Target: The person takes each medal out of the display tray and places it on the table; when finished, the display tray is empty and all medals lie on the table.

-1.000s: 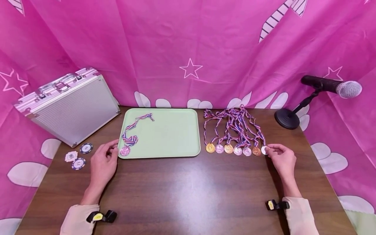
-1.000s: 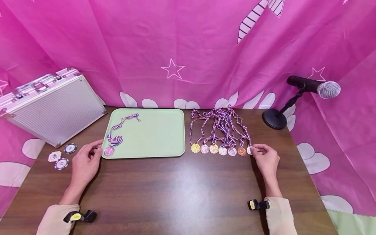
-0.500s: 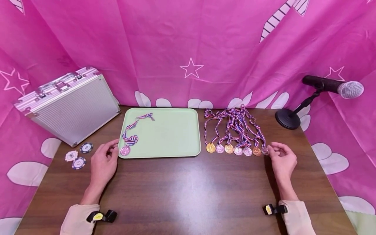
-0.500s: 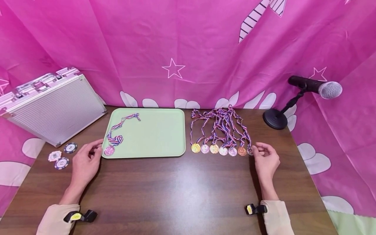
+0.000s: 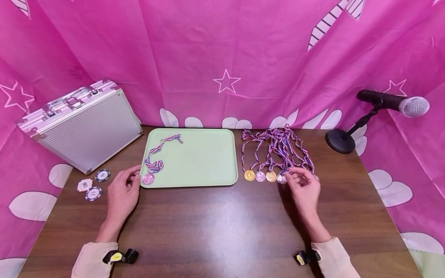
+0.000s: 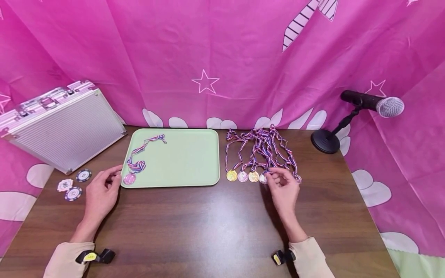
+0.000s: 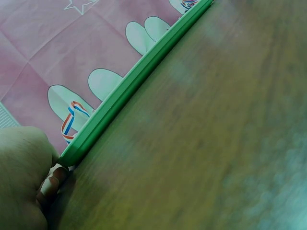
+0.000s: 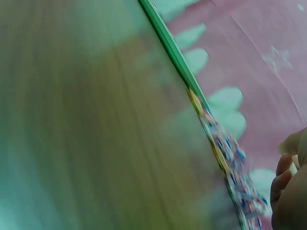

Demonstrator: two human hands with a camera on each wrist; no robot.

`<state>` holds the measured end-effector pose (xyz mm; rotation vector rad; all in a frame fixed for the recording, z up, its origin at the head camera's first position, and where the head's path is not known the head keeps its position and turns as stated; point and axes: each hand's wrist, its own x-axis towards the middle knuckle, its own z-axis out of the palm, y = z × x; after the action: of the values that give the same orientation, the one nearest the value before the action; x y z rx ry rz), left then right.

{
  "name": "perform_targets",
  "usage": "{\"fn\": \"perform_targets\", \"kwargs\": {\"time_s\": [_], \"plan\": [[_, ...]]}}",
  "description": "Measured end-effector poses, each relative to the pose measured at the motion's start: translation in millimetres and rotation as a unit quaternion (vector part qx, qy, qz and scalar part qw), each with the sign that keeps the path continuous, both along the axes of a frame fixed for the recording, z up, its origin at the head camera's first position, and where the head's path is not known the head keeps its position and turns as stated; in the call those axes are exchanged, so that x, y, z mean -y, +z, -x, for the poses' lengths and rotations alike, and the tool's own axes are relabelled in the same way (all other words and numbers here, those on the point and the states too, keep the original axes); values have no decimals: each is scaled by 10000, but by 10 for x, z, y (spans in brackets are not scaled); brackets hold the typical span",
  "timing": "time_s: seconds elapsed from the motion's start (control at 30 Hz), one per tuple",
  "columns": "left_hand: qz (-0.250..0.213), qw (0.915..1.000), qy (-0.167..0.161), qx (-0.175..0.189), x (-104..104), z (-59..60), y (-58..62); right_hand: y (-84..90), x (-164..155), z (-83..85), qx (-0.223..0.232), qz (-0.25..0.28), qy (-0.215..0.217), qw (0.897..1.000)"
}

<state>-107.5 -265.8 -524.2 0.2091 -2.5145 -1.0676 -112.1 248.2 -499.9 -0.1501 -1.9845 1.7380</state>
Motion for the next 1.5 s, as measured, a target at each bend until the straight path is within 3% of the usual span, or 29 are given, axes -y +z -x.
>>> {"fn": "perform_targets", "kwargs": {"time_s": [0.2, 0.43, 0.7, 1.23, 1.5], "plan": [[37, 10000, 17, -76, 8, 1, -9, -24, 434, 13, 38, -45, 699, 9975], [-10, 10000, 28, 19, 6, -7, 2, -53, 943, 1, 139, -25, 1544, 9879], [10, 10000, -5, -35, -6, 0, 4, -43, 1431, 26, 201, 11, 2084, 9778], [-9, 10000, 23, 90, 18, -25, 29, 9, 2405, 122, 310, -1505, 2560, 9544], [-39, 9999, 8, 113, 20, -20, 28, 55, 2816, 141, 386, -2558, 2471, 9338]]}}
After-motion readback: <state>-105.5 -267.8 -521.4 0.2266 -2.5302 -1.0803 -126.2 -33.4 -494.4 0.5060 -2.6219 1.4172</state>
